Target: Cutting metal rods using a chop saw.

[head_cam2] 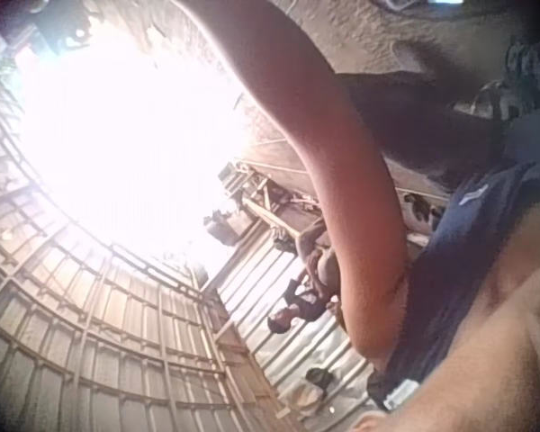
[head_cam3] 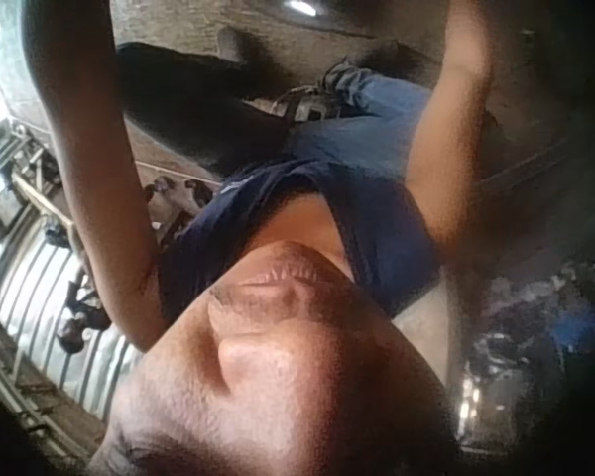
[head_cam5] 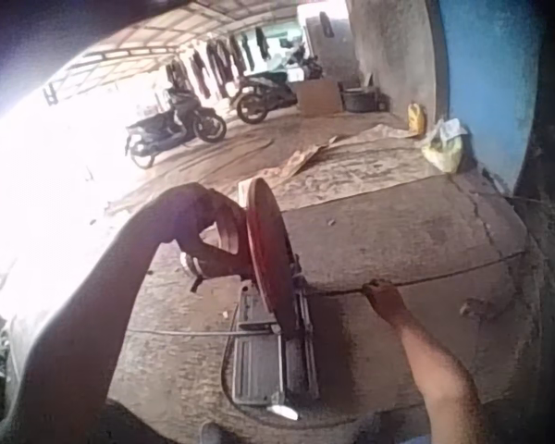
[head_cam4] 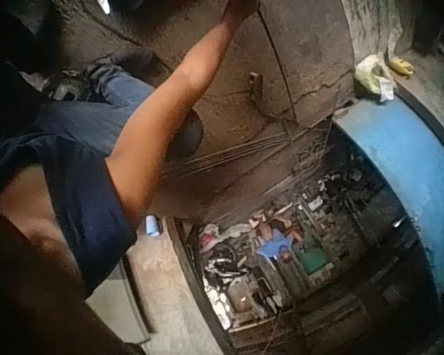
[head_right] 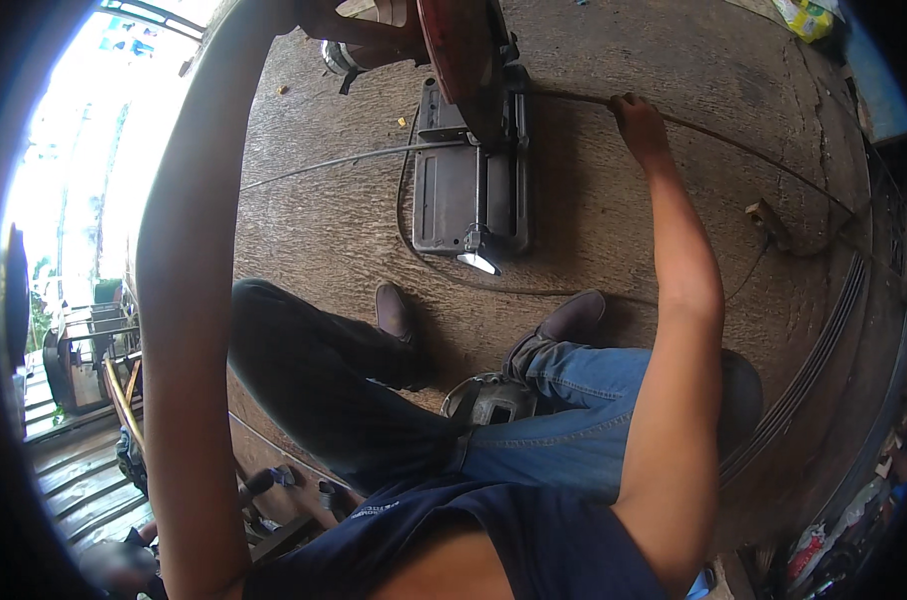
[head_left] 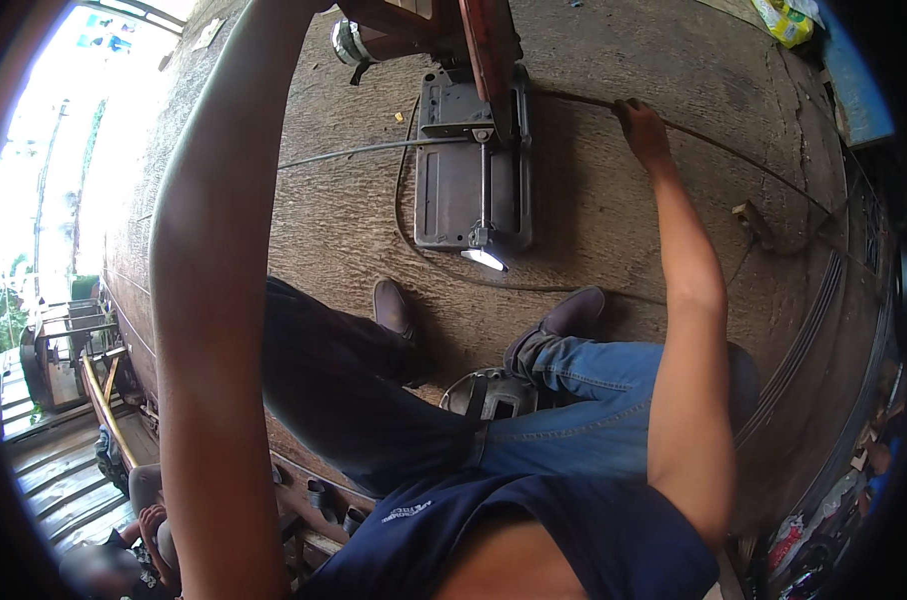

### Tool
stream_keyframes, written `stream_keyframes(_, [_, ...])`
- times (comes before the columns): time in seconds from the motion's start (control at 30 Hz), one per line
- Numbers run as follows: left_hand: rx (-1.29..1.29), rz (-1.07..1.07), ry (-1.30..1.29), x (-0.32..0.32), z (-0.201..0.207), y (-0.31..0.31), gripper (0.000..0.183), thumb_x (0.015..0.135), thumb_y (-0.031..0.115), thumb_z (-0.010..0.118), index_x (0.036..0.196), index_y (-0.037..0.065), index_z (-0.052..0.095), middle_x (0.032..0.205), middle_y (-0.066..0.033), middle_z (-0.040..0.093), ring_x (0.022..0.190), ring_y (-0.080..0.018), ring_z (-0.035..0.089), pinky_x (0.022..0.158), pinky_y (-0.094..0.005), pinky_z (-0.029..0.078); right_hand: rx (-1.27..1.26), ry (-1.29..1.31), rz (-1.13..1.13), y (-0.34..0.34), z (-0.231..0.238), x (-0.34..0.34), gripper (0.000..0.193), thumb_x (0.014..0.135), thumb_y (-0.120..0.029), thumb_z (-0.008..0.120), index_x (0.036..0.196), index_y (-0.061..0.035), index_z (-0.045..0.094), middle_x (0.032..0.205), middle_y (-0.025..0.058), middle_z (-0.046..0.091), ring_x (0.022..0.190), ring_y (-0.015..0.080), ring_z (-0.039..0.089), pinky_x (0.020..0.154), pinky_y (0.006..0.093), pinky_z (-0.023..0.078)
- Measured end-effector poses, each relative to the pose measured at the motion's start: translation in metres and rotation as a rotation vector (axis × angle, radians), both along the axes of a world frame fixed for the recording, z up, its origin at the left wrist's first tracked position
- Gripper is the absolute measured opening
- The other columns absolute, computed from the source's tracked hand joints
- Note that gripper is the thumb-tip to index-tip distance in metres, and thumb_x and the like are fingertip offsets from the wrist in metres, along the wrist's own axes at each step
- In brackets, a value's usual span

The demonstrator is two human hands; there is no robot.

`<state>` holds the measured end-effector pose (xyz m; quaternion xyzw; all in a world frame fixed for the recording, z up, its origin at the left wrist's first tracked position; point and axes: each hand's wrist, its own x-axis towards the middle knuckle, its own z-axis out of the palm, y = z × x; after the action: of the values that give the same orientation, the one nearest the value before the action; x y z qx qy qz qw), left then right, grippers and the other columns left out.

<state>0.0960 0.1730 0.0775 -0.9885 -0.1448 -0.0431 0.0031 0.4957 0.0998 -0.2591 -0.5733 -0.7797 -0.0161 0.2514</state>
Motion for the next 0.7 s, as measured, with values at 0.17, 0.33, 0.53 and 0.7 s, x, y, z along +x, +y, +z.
stream_keyframes(0.17, [0.008,0.019,0.015,-0.003,0.008,-0.003,0.033,0.068,0.027,0.077,0.096,0.013,0.068,0.1,-0.0059,0.068,0.086,-0.0228,0.065,0.077,-0.0313,0.051,0.036,-0.001,0.0,0.004,-0.002,-0.013,0.015,0.088,-0.017,0.054,0.097,-0.0091,0.063,0.091,0.0135,0.063,0.085,0.0339,0.062,0.073,0.0435,0.05])
stream_keyframes(0.33, [0.011,0.049,0.041,-0.002,0.008,-0.008,0.033,0.067,0.027,0.077,0.096,0.013,0.068,0.1,-0.0059,0.068,0.086,-0.0228,0.065,0.077,-0.0312,0.051,0.053,-0.003,-0.003,0.012,-0.011,-0.024,0.014,0.087,-0.017,0.054,0.095,-0.0088,0.062,0.089,0.0135,0.062,0.085,0.0338,0.061,0.072,0.0439,0.05])
stream_keyframes(0.53, [0.012,0.073,0.069,0.004,0.007,-0.009,0.034,0.066,0.026,0.078,0.097,0.013,0.068,0.1,-0.0058,0.068,0.087,-0.0228,0.065,0.077,-0.031,0.051,0.059,-0.009,-0.03,0.014,-0.021,-0.027,0.013,0.085,-0.014,0.054,0.093,-0.0081,0.062,0.09,0.0135,0.06,0.085,0.0346,0.06,0.072,0.0438,0.05])
stream_keyframes(0.7, [0.015,0.1,0.08,0.006,0.011,-0.011,0.035,0.066,0.025,0.078,0.097,0.013,0.068,0.1,-0.0058,0.068,0.087,-0.0228,0.065,0.077,-0.0309,0.051,0.029,-0.083,-0.051,0.013,-0.021,-0.029,0.013,0.085,-0.011,0.052,0.092,-0.0078,0.063,0.091,0.0123,0.061,0.088,0.0332,0.061,0.075,0.0431,0.05])
